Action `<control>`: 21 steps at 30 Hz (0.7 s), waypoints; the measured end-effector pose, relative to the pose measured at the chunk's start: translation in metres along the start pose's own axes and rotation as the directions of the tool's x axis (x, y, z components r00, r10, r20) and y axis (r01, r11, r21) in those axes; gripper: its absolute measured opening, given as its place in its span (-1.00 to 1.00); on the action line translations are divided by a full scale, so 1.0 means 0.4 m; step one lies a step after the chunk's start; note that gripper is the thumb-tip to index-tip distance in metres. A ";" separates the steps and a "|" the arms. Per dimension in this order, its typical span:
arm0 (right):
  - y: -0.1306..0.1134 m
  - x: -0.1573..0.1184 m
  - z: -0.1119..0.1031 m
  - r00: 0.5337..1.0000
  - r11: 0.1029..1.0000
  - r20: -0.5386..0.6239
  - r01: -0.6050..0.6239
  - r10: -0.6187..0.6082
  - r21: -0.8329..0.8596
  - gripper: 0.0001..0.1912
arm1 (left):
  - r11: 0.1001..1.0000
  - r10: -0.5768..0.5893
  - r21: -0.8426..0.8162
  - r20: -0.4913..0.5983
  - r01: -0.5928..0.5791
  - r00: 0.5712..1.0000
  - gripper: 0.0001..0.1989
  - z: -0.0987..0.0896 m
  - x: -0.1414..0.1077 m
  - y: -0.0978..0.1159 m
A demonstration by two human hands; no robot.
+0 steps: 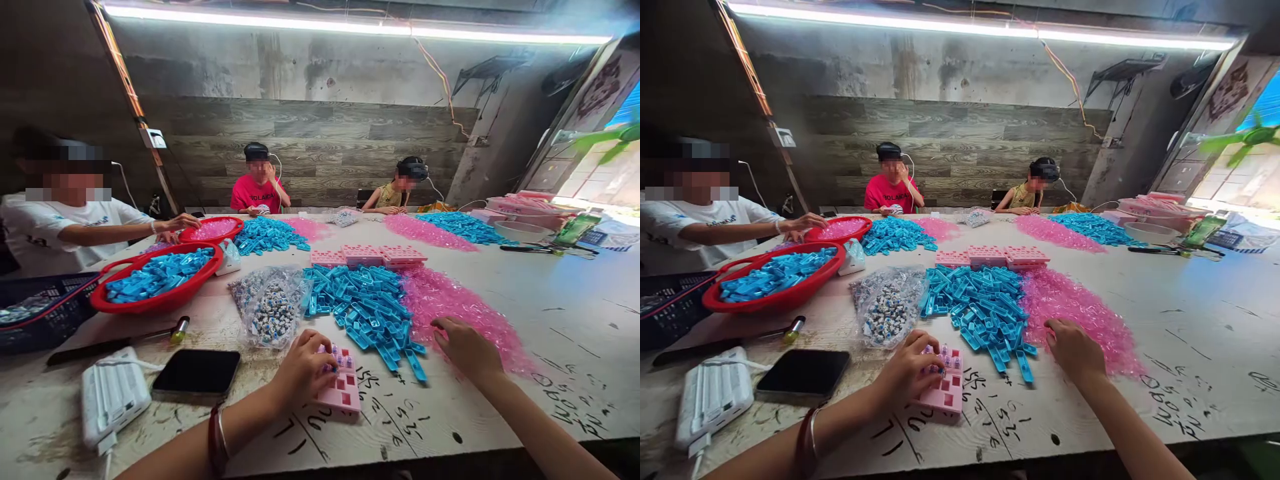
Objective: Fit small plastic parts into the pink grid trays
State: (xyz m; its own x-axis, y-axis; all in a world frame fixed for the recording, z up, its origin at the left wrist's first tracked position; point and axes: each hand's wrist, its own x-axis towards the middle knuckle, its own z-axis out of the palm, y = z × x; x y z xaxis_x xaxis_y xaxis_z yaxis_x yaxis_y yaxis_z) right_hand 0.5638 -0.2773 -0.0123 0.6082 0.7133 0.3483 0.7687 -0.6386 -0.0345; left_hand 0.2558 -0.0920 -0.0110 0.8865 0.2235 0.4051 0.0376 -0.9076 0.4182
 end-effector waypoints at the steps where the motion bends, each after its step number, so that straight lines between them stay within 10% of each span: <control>1: -0.004 0.001 -0.006 0.999 1.000 -0.045 0.005 -0.004 0.024 -0.72 | 1.000 -0.010 0.005 0.006 0.010 1.000 -0.87 0.001 0.000 0.003; 9: -0.094 -0.001 -0.031 1.000 0.772 -0.016 0.004 0.009 0.636 -0.74 | 0.996 -0.091 -0.013 0.032 0.091 0.995 -0.87 0.007 0.006 0.009; 21: -0.291 -0.056 -0.078 0.904 0.643 -0.149 0.393 -0.399 0.657 -0.81 | 0.969 -0.236 0.085 0.072 0.230 0.969 -0.95 -0.023 0.010 0.009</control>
State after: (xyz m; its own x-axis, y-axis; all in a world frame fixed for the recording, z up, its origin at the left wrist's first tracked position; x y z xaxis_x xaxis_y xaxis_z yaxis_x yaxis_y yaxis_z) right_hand 0.4543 -0.2279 0.0133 0.2135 0.8571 0.4688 0.8634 0.0590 -0.5011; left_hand 0.2550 -0.0909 -0.0005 0.8836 0.4050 0.2350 0.2796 -0.8589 0.4291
